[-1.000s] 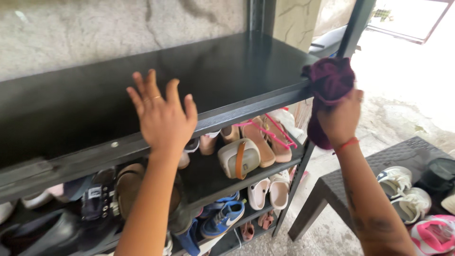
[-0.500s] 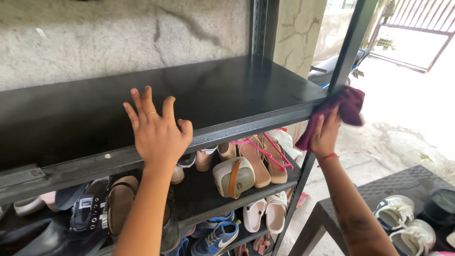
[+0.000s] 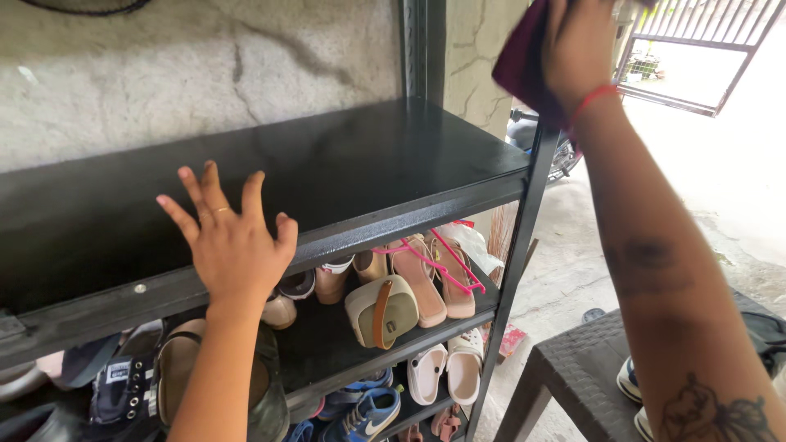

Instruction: The person removes various shoes and a pink cup from a metal shoe rack and places them on a nearby table. They then use a broom to sweep dust from the empty shelves and wipe the surfaces with a purple cloth.

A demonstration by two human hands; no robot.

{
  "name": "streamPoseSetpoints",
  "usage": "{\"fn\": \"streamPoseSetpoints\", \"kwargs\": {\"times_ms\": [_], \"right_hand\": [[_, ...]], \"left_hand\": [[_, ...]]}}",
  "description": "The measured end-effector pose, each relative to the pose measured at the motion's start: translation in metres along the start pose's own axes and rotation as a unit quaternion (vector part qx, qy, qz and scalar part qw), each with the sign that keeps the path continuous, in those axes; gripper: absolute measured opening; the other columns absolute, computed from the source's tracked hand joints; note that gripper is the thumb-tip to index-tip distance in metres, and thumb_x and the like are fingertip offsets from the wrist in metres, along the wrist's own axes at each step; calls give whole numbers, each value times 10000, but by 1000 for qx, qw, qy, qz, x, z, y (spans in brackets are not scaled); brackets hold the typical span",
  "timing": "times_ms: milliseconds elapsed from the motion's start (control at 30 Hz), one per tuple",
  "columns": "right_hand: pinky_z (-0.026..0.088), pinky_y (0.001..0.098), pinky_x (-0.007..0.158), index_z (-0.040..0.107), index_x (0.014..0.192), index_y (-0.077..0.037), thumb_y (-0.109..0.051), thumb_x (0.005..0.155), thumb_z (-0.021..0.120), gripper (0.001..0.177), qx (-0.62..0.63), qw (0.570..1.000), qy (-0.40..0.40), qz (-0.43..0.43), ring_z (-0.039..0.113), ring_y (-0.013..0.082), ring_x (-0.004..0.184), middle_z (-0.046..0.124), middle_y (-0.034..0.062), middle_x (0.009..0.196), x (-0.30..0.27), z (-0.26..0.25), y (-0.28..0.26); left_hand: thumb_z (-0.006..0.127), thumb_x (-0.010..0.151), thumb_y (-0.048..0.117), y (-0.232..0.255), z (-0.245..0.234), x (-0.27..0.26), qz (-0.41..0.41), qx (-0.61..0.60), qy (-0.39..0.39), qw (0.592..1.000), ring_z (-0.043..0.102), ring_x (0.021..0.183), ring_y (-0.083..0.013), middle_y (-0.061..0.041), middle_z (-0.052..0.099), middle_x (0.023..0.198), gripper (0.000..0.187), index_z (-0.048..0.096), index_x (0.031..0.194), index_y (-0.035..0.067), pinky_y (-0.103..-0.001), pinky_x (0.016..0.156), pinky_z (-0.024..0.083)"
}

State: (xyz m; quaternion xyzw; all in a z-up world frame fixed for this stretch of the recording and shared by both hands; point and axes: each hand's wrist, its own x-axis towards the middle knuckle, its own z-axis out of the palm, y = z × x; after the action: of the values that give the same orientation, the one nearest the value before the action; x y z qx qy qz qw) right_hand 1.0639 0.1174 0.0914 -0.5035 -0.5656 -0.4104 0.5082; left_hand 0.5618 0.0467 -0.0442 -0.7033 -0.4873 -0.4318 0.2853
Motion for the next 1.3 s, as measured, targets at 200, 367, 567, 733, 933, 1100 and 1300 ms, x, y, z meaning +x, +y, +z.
{"fn": "streamPoseSetpoints", "kwargs": {"times_ms": [200,367,567,733,933,1100,1300], "right_hand": [[515,449,773,660,1023,21,-289,1081,701,319,114,987,-13,111,677,301,833,702,217,927,17,16,31],[569,345,982,602,1309,14,-180,1063,716,333,437,892,-9,116,672,183,1097,690,98,1210,5,10,31],[523,333,1110,472,1463,-23,-213,1096,678,462,566,812,-60,131,617,172,1234,626,68,1326,-26,2,16],[394,358,1224,297,1601,-36,-197,1110,650,627,465,876,-37,120,494,225,1416,496,115,1526,-99,-2,1],[362,394,1219,306,1588,5,-134,1157,533,507,348,923,-23,161,472,279,1435,486,185,1521,-182,10,14],[440,437,1082,544,1378,31,-80,999,587,397,148,972,37,179,578,360,1198,613,249,1278,-289,12,10],[528,504,843,679,1162,-20,-156,904,732,296,59,993,-58,82,680,441,917,711,225,1001,-326,-51,-32]], "left_hand": [[642,878,344,2,4,-2,-5,2,10,1000,216,1571,-540,-340,395,1590,575,643,1399,102,-685,1253,28],[643,861,338,2,4,2,-10,17,16,1000,255,1554,-539,-332,418,1570,559,656,1369,106,-669,1257,65],[649,839,334,5,1,2,-13,27,19,999,311,1529,-526,-315,460,1540,537,680,1327,113,-660,1255,121],[649,851,330,4,3,2,-10,30,26,999,325,1526,-526,-311,468,1540,506,694,1303,108,-661,1255,130],[652,869,322,2,5,-2,-3,28,31,999,336,1526,-536,-320,473,1548,493,701,1305,98,-651,1266,135],[652,893,311,-3,7,-4,7,12,38,999,349,1531,-540,-311,482,1518,435,705,1259,83,-651,1281,139],[657,916,300,-10,14,-5,20,11,38,999,353,1508,-535,-311,493,1500,389,706,1228,73,-659,1289,140]]}}
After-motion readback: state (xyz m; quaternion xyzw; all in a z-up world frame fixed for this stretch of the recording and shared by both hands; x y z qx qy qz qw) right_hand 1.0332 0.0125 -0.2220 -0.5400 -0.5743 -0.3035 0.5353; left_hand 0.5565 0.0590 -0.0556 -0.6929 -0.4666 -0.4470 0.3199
